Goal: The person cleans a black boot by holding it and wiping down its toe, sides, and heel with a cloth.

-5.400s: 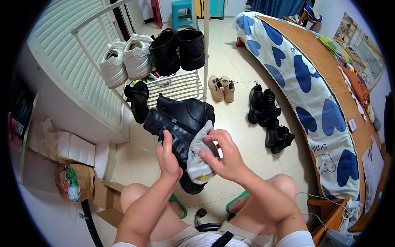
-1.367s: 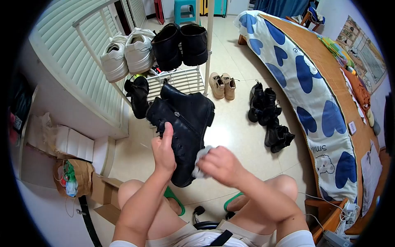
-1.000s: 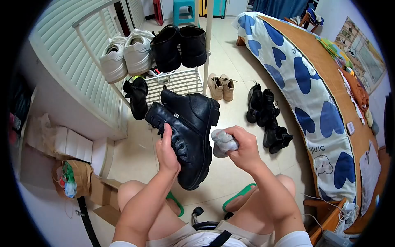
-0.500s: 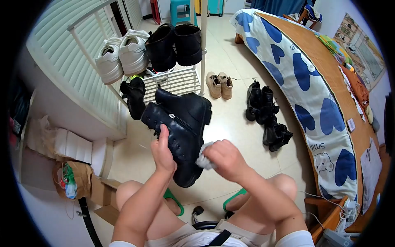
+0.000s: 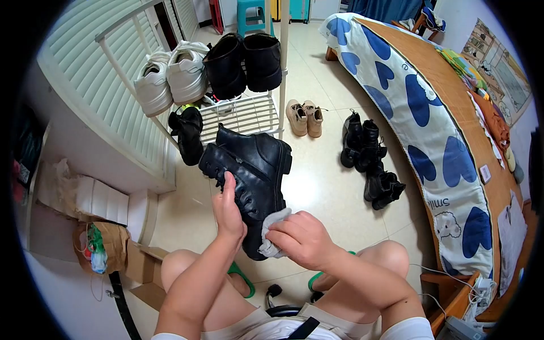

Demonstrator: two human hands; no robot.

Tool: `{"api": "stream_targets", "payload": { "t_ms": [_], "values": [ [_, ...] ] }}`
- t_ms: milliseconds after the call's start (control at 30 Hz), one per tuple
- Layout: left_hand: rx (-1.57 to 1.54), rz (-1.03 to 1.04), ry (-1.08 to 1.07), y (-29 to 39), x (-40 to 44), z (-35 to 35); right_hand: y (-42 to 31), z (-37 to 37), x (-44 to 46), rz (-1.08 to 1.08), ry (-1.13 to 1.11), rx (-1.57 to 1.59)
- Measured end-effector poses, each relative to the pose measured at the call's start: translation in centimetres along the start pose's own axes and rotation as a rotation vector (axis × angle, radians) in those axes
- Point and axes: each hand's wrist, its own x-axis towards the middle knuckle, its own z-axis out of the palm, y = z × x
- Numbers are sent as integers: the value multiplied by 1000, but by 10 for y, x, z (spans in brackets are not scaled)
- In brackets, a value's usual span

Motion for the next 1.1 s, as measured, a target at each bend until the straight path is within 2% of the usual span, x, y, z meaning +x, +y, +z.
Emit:
{"api": "stream_targets", "payload": {
  "t_ms": [100, 233, 267, 333, 433, 533, 633, 667, 700, 767, 833, 900, 933, 1000, 1033, 1100],
  "values": [
    [-55, -26, 0, -1, -2, 3, 2, 8, 3, -54, 77, -20],
    [-21, -37, -34, 2, -9, 7, 14, 16, 1, -25, 34, 10],
    [-21, -39, -34, 0, -11, 7, 20, 17, 2, 37, 53, -14],
    [174, 73, -91, -7, -16, 6, 31, 13, 11, 126, 125, -49],
    [198, 30, -191, -22, -15, -7, 32, 7, 22, 206, 137, -86],
    [256, -38, -169, -22, -12, -13, 16, 17, 15, 271, 78, 50],
    [245, 29, -121, -10, -22, 10, 6, 18, 11, 289, 78, 136],
    [299, -32, -212, -14, -19, -2, 9, 16, 12, 320, 90, 149],
    [299, -35, -214, -21, -18, -11, 15, 13, 16, 348, 102, 161],
    [594, -53, -308, -31, -17, -21, 27, 10, 24, 401, 192, 110],
    [497, 18, -282, -32, -32, 5, 36, 9, 34, 511, 272, 110],
    [563, -56, -352, -40, -23, -11, 33, 8, 40, 527, 293, 120],
    [566, -55, -355, -42, -19, -14, 30, 8, 38, 539, 273, 139],
    [663, 101, -282, -44, -17, -17, 23, 10, 32, 534, 202, 168],
    [560, 100, -270, -35, -18, -9, 15, 9, 27, 550, 136, 183],
    [425, -106, -252, -11, -19, 0, 1, 12, 16, 586, 38, 234]
  ]
}}
